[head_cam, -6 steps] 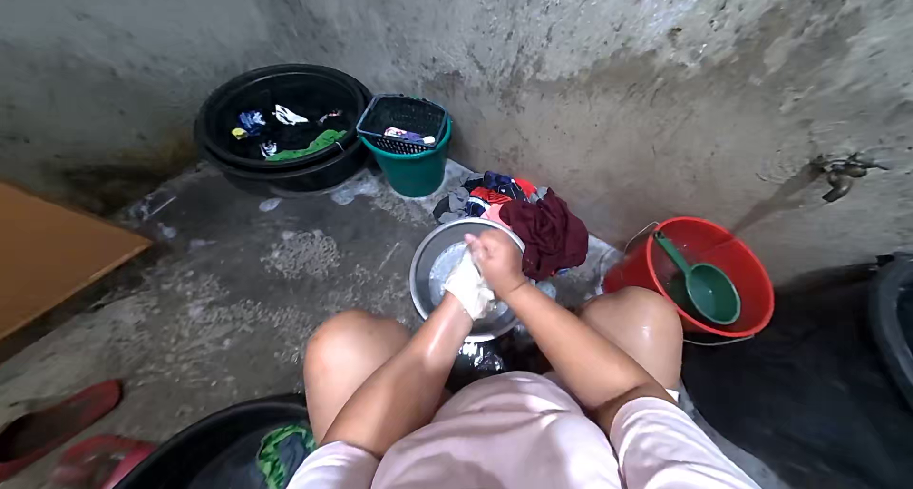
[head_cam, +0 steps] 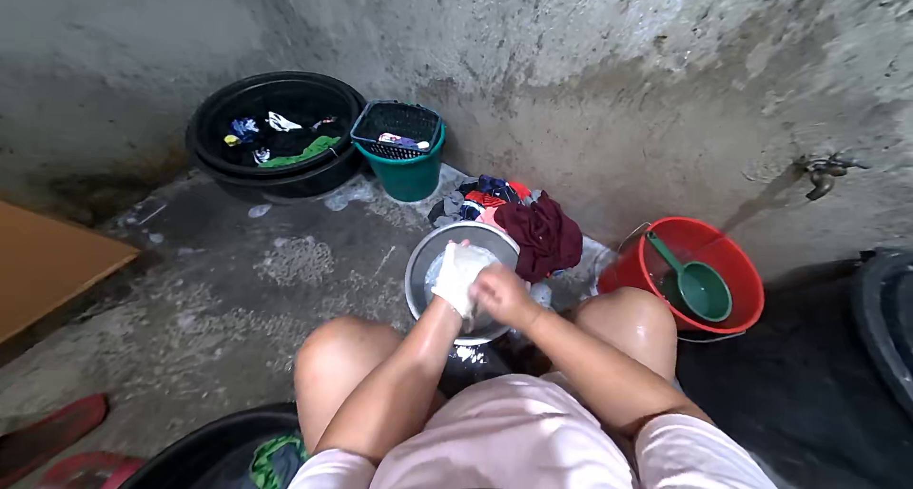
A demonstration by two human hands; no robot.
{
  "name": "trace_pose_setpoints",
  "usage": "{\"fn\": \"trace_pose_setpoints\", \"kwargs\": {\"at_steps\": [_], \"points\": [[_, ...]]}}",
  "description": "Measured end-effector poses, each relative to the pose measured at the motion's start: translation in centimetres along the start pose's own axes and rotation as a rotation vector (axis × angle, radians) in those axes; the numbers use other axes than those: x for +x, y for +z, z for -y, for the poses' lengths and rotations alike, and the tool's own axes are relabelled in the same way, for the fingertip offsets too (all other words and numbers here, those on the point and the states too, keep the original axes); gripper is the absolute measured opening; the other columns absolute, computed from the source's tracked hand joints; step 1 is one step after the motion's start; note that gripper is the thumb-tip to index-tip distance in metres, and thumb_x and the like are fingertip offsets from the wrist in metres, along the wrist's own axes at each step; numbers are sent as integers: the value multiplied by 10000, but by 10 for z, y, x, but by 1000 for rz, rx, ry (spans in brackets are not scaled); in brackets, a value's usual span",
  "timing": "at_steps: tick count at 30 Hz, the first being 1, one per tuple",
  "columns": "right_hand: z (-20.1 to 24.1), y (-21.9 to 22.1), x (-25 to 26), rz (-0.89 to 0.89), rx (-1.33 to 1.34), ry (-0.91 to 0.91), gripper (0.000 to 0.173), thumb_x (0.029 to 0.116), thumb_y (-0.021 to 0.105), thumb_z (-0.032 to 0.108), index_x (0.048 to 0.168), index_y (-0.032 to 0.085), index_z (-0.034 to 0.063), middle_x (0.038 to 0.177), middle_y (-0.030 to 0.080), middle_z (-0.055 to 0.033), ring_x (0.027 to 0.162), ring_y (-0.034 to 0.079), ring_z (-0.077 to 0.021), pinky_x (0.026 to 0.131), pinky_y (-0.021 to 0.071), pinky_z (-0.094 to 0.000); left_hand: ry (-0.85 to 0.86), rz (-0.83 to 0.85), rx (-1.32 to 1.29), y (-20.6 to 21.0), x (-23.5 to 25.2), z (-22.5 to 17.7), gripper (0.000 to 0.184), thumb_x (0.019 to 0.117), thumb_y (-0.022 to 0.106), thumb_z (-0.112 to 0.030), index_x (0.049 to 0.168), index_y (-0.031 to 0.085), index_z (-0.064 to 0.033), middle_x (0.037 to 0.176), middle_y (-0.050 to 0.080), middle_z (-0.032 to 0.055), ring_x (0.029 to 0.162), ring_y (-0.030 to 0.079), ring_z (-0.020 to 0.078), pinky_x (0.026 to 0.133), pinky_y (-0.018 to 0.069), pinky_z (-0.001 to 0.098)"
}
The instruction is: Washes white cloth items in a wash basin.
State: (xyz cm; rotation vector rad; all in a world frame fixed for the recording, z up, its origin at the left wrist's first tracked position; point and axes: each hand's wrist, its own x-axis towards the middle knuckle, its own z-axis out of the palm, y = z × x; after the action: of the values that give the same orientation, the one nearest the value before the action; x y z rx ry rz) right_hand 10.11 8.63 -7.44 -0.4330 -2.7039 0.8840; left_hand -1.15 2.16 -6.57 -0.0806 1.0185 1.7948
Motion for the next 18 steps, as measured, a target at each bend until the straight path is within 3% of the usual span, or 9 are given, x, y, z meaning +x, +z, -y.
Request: {"fn": "trace_pose_setpoints", "kwargs": {"at_steps": [2,4,7,9,11,12,14,16,18], "points": [[19,12,-16,207,-47,7,464,873,700,314,1199,639,-11,1261,639,-221,1250,585,-367,1077,467,-524,94,-92,130,-9,-12,-6,487,1129,233,-334,1471,411,-37,1265,591,173,1094,583,228,905,523,403],[27,25,-25,233,-96,120,622,852,741,335,1379,573,50,1460,531,-201,1380,496,-353,1123,442,-529,197,-115,173,-23,-7,2,442,1119,251,-258,1439,412,1,1204,597,183,1028,601,228,860,545,393],[26,30,-23,-65,-13,3,254,889,694,101,1118,711,-7,1169,707,-194,1148,672,-330,1003,552,-499,176,-45,136,-21,-6,5,382,1115,227,-290,1227,499,-47,919,573,46,787,560,117,707,526,314],[34,7,-6,-61,142,14,143,950,597,16,972,716,-59,986,730,-207,999,711,-336,922,560,-518,165,-125,349,-21,-2,1,390,1105,281,-358,1208,551,-96,850,591,-12,702,572,68,637,524,279],[48,-24,11,31,328,108,207,1020,527,24,1005,686,-108,956,707,-242,918,699,-344,863,552,-528,187,-177,564,-26,6,-4,535,1094,296,-485,1263,587,-68,977,629,55,817,588,136,738,528,390],[53,-35,18,79,355,145,221,1035,514,34,1082,675,-109,1003,704,-247,947,695,-344,887,548,-528,219,-212,578,-28,12,-3,560,1085,286,-533,1178,597,-77,918,612,39,776,581,128,697,522,387],[61,-47,23,172,257,168,251,989,584,42,1208,648,-62,1100,696,-225,1056,675,-342,939,534,-541,251,-160,464,-29,3,-5,517,1106,246,-467,1289,518,-68,1038,591,33,891,575,102,801,524,350],[69,-43,15,270,139,212,536,889,767,100,1376,566,-2,1275,647,-231,1198,627,-369,995,519,-568,261,-97,344,-28,-15,-7,400,1124,259,-292,1397,405,-38,1119,547,41,945,553,72,847,513,299],[65,-5,1,269,56,243,906,809,855,171,1580,383,125,1544,450,-225,1388,477,-403,1086,458,-591,258,-85,168,-23,-27,-4,310,1110,272,-181,1355,395,-36,1042,544,18,867,558,43,777,518,266]]}}
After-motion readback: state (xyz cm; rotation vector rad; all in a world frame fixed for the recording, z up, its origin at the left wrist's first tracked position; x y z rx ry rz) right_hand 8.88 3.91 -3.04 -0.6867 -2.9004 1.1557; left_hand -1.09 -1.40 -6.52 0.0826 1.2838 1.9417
